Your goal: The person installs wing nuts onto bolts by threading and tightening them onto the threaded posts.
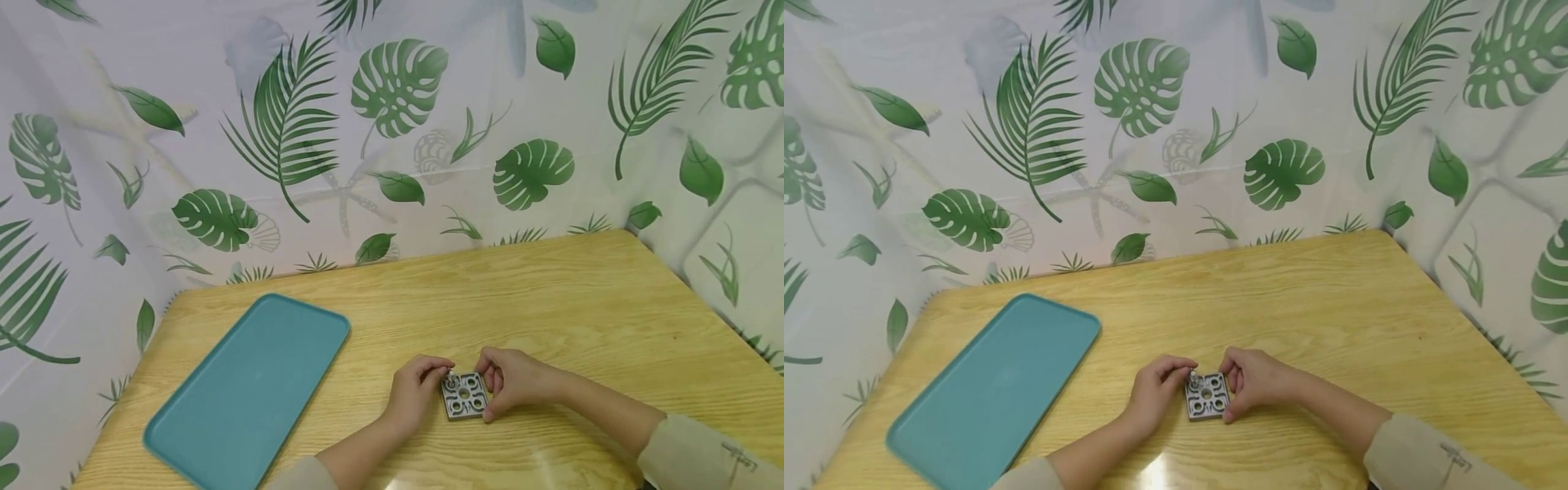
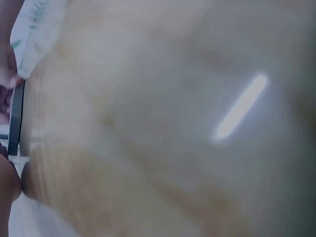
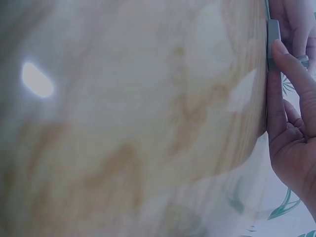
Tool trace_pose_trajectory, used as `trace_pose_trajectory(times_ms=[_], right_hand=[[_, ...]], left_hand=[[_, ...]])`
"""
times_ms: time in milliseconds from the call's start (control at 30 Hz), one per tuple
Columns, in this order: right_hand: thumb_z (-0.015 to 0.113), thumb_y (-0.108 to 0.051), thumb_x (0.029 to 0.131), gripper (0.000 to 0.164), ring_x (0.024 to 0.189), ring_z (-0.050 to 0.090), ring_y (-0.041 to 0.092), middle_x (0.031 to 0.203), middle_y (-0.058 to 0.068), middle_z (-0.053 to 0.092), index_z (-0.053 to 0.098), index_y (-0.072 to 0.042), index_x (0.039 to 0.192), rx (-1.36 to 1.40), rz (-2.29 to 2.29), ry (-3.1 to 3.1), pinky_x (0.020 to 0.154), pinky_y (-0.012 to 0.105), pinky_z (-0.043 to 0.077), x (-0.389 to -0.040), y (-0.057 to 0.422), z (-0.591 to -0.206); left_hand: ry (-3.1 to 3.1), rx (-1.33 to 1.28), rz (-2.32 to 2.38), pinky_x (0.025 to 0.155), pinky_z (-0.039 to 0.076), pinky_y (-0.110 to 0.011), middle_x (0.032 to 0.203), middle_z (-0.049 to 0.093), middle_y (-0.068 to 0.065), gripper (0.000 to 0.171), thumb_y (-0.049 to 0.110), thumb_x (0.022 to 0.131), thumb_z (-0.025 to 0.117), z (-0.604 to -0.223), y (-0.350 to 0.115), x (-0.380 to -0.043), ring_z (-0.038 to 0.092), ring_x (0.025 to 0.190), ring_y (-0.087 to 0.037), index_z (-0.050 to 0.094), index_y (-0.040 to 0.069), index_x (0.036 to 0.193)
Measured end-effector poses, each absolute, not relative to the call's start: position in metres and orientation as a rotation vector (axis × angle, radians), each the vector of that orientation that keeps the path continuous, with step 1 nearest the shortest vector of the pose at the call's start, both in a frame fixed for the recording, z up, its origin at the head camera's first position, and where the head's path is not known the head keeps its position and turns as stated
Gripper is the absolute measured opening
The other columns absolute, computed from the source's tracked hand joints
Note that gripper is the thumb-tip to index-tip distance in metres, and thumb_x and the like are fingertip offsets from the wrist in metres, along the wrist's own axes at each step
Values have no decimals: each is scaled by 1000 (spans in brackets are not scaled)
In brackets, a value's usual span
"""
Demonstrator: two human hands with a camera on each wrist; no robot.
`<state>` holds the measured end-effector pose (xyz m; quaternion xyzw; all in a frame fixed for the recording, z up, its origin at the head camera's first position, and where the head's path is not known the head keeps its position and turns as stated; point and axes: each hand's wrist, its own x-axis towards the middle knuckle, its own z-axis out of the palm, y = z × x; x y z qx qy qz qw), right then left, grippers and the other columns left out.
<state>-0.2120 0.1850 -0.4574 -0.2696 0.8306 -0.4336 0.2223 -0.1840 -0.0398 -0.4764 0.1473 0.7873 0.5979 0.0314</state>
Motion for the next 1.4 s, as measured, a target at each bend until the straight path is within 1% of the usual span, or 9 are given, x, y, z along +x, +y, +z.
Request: trace_pose_trajectory(times_ms=[267,433,567,633,767,867,1000,1100,1400], right_hand=[[87,-16,63,56,65,53,7,75,2,56,52,1,103,-743,-1192,2295,57,19,46,-211,185,-456],[87,-15,63,56,64,52,6,75,1,55,52,2,102,-741,-1196,2288,56,19,46,-211,183,-455],[87,-15,62,55,64,52,6,74,2,55,52,2,101,-745,-1206,2286,56,18,46,-210,182,-456],[87,-15,62,54,64,53,6,74,2,56,52,1,100,-746,-1206,2291,56,19,46,-210,182,-455],[87,-15,62,54,65,52,7,75,2,56,53,1,100,-741,-1205,2294,56,18,46,-210,182,-454],[87,-15,63,53,65,51,7,75,2,55,52,0,101,-734,-1207,2291,56,18,45,-210,183,-452],[87,-16,64,55,64,52,7,76,3,56,52,1,102,-732,-1206,2289,56,18,45,-211,184,-452],[87,-17,65,56,64,52,7,77,3,56,52,1,104,-730,-1200,2292,56,19,46,-211,185,-453],[87,-18,64,57,64,54,7,77,3,57,51,1,104,-740,-1190,2301,57,20,47,-211,184,-454]], left_hand=[[2324,475,1821,84,49,-17,104,65,-4,18,12,95,54,-475,-43,-195,60,97,-11,68,8,107],[2417,228,1950,73,48,-15,99,66,-7,17,7,96,53,-476,-39,-185,61,91,-14,66,2,105],[2424,58,1972,63,44,-16,89,65,-5,14,0,85,59,-473,-37,-170,55,77,-10,66,1,97],[2409,38,1937,63,43,-16,88,63,-3,16,4,81,65,-470,-36,-163,51,76,-9,65,2,96],[2401,17,1909,69,44,-18,92,60,0,28,21,79,75,-469,-32,-159,51,81,-10,63,7,100],[2400,16,1934,69,46,-18,90,60,1,28,25,80,76,-471,-29,-161,53,81,-9,64,8,99],[2401,80,1988,69,48,-18,89,64,2,19,22,85,71,-474,-28,-163,57,79,-6,67,7,96],[2428,169,1969,74,50,-18,93,67,1,15,19,90,65,-475,-31,-165,59,84,-5,68,7,97],[2230,606,1649,87,46,-19,106,68,-4,19,15,96,55,-468,-53,-209,59,102,-10,69,7,106]])
